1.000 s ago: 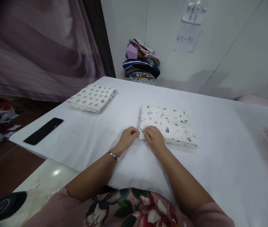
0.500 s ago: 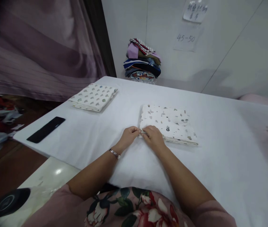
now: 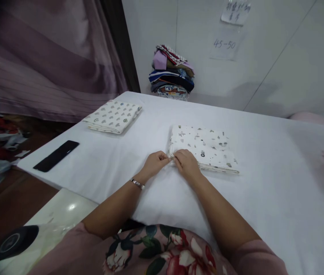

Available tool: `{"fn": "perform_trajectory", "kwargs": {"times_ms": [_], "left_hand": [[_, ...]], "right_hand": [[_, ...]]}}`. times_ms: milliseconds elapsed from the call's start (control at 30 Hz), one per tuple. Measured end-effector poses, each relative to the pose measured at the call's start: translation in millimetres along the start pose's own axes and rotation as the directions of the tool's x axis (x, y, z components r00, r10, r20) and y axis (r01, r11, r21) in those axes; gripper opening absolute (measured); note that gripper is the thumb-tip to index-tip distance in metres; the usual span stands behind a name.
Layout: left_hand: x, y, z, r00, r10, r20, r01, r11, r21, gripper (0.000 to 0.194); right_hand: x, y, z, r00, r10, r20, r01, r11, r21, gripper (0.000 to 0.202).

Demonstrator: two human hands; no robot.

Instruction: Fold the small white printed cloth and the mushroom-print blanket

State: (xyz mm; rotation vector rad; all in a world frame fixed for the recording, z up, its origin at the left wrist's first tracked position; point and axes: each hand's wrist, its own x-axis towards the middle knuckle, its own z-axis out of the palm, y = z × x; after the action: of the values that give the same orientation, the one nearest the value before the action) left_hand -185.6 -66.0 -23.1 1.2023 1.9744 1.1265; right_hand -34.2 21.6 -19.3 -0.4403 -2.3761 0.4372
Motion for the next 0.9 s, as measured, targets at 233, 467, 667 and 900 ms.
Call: {"fn": "perform_trajectory", "kwargs": {"times_ms": [233, 467, 667, 900], "left_hand": [[2.2, -2.4, 3.7, 1.0, 0.013, 0.006, -0.013, 1.0, 0.001, 0.014], [6.2, -9.1, 8.0, 0.999, -0.023, 0.022, 0.027, 0.971, -0.237, 0.014], [4.0, 1.4, 2.9, 0.995, -0.056, 0.088, 0.085, 0.923, -0.375, 0.019], [6.7, -1.8, -11.5, 0.999, 0.011, -0.044, -0.017, 0.989, -0.146, 0.024]], "right_hand": [[-0.1, -0.8, 2.4, 0.99, -0.036, 0.134, 0.049, 0.994, -0.096, 0.019], [-2.7, 0.2, 4.1, 0.99, -0.018, 0.142, 0.029, 0.997, -0.073, 0.016], [-3.2, -2.7, 7.7, 0.994, 0.101, 0.035, -0.103, 0.994, 0.04, 0.011], [-1.7, -5.5, 5.1, 0.983, 0.182, 0.027, -0.184, 0.979, 0.088, 0.015]]}}
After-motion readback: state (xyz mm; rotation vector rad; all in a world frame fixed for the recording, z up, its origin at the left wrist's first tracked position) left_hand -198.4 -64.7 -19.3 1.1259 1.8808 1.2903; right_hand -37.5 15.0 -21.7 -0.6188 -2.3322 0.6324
